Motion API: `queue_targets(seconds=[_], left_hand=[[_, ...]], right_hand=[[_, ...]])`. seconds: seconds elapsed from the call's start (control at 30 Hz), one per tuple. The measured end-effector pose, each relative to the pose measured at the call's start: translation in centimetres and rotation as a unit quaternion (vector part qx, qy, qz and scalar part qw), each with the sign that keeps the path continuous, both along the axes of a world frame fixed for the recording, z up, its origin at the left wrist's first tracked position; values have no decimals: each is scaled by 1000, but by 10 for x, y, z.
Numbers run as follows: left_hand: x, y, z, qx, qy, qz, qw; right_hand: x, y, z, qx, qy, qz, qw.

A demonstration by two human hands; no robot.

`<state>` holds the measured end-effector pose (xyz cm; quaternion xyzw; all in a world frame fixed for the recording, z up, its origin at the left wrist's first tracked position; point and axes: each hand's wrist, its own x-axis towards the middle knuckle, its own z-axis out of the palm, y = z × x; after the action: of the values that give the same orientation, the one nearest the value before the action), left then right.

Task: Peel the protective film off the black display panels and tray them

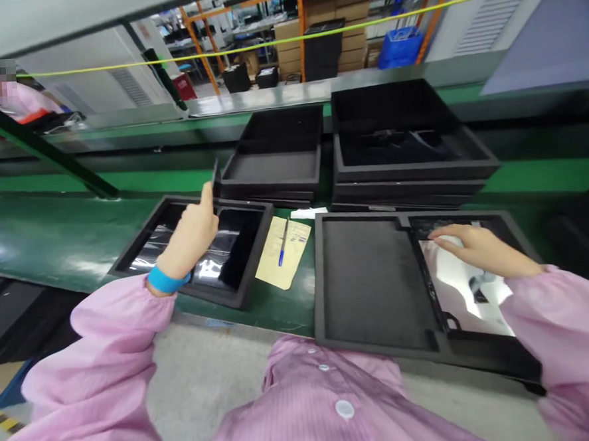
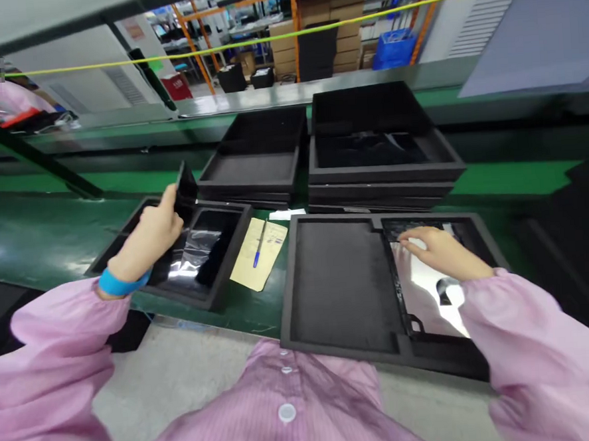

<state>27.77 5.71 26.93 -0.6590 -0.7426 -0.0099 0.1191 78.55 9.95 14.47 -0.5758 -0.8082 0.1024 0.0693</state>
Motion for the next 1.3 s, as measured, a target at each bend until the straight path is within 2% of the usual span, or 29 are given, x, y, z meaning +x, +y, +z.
queue_targets(seconds=[0.1, 0.2, 0.33, 0.43, 0.53, 0.63, 0.7, 0.77, 0.87, 0.93, 1.03, 1.1, 1.17, 1.3], left_hand=[[22, 2, -34, -90, 48, 0, 995], [38, -3, -62, -115, 63, 16, 991], [51, -7, -86, -130, 54, 54, 989], [48, -4, -101, -138, 24, 64, 988], [37, 2, -111, -134, -22, 46, 990], [35, 5, -113, -123, -86, 7, 989], [48, 2, -108, -121, -135, -40, 983], [71, -9, -102, -132, -183, -107, 968], [108, -32, -92, -174, -246, -213, 929], [127, -45, -89, -194, -273, -259, 906], [144, -54, -88, -198, -338, -281, 876], [152, -54, -90, -199, -417, -278, 842], [161, -54, -94, -216, -511, -260, 791], [185, -57, -102, -283, -657, -221, 663]], right_hand=[[-10, -12, -6, 6, -2, 27, 1000], [-6, -12, -12, 59, -13, -2, 998], [4, 12, -25, 108, -22, -45, 993], [4, 29, -36, 117, -26, -53, 991], [0, 30, -42, 147, -35, -52, 987], [-3, 22, -46, 167, -41, -45, 984], [-6, 18, -48, 169, -41, -46, 984], [-9, 19, -50, 167, -42, -56, 983], [-15, 23, -52, 158, -50, -70, 984], [-18, 25, -51, 145, -56, -68, 986], [-22, 26, -44, 121, -59, -57, 989], [-23, 25, -39, 105, -58, -48, 992], [-24, 24, -36, 90, -57, -48, 993], [-25, 25, -28, 63, -45, -62, 995]])
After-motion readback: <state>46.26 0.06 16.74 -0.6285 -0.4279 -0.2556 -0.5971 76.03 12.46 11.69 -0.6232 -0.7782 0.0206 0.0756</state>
